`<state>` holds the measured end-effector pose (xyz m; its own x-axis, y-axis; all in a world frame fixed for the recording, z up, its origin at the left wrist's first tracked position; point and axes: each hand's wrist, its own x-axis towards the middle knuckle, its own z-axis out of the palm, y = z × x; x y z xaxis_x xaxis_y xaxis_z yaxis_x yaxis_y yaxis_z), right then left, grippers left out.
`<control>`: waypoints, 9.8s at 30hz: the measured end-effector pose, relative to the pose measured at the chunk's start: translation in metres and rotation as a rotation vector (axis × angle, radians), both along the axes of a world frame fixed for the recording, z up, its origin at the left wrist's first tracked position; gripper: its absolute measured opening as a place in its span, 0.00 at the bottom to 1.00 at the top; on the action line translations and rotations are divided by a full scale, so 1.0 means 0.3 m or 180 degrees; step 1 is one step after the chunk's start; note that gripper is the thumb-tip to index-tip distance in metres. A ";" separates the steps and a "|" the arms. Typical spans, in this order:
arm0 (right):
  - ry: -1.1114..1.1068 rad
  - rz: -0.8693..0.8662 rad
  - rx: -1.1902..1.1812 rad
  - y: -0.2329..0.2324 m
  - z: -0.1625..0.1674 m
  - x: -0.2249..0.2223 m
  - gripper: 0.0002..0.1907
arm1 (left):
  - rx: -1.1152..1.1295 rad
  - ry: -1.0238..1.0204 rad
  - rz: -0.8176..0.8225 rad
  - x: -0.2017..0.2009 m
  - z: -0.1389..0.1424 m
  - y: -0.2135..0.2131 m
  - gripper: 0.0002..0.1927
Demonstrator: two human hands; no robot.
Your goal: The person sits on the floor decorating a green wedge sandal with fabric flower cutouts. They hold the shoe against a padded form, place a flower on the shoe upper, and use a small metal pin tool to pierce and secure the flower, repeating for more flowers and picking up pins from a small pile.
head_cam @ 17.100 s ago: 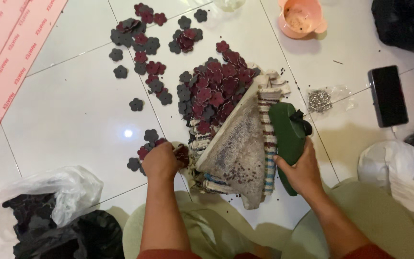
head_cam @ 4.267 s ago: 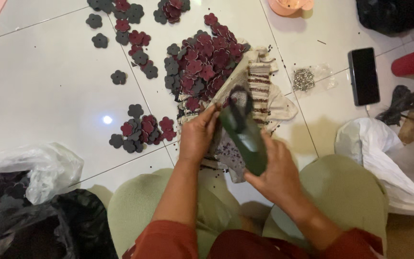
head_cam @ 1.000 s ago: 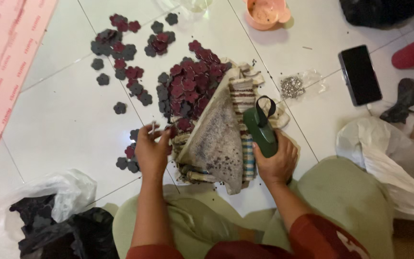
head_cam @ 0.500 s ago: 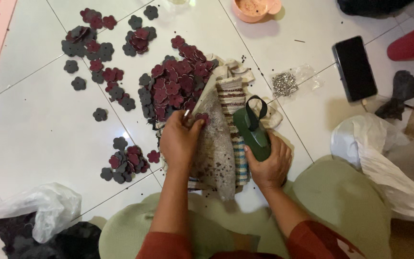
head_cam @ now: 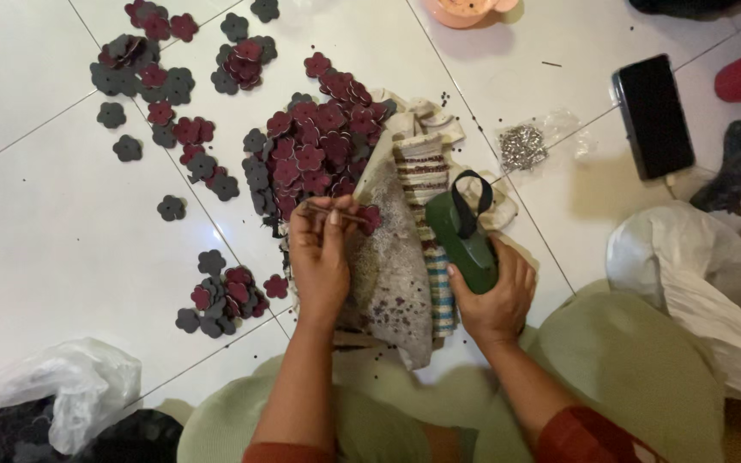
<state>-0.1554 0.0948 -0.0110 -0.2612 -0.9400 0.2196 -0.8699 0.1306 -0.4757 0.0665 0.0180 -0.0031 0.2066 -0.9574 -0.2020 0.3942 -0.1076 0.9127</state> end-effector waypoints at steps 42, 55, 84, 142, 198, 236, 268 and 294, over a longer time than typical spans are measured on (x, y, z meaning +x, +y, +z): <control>-0.0026 0.0354 0.0971 -0.035 0.161 -0.137 0.51 | -0.1455 -0.2644 -0.1207 -0.048 0.108 -0.045 0.21; -0.0534 0.0960 -0.0210 -0.025 0.474 -0.158 0.45 | -0.1483 -0.2541 -0.1117 -0.083 0.071 -0.080 0.19; -0.1628 0.1119 0.0478 -0.103 0.742 -0.165 0.38 | -0.1274 -0.2689 -0.0709 -0.161 0.061 -0.077 0.10; -0.1769 0.0098 0.0553 -0.019 0.162 -0.093 0.37 | 0.0312 0.0090 0.1213 0.083 0.083 -0.148 0.18; -0.0410 0.2985 -0.0046 -0.145 0.211 0.464 0.09 | 0.0298 -0.0383 0.1699 0.232 0.259 -0.092 0.17; -0.1557 0.0201 0.0556 -0.124 0.117 0.108 0.19 | 0.0384 -0.0350 -0.1126 -0.026 0.109 -0.067 0.13; -0.0961 0.0224 0.0367 -0.041 0.518 -0.125 0.39 | -0.1295 -0.2576 -0.1328 -0.088 0.202 -0.087 0.11; -0.1251 0.1002 0.0059 -0.122 0.804 -0.086 0.52 | -0.1138 -0.2630 -0.1325 -0.111 0.148 -0.103 0.12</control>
<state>-0.1812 0.0582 0.2303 -0.0241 -0.9893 0.1441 -0.6241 -0.0977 -0.7752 0.0333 -0.0130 0.0412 -0.2143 -0.9621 0.1688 -0.3876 0.2424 0.8894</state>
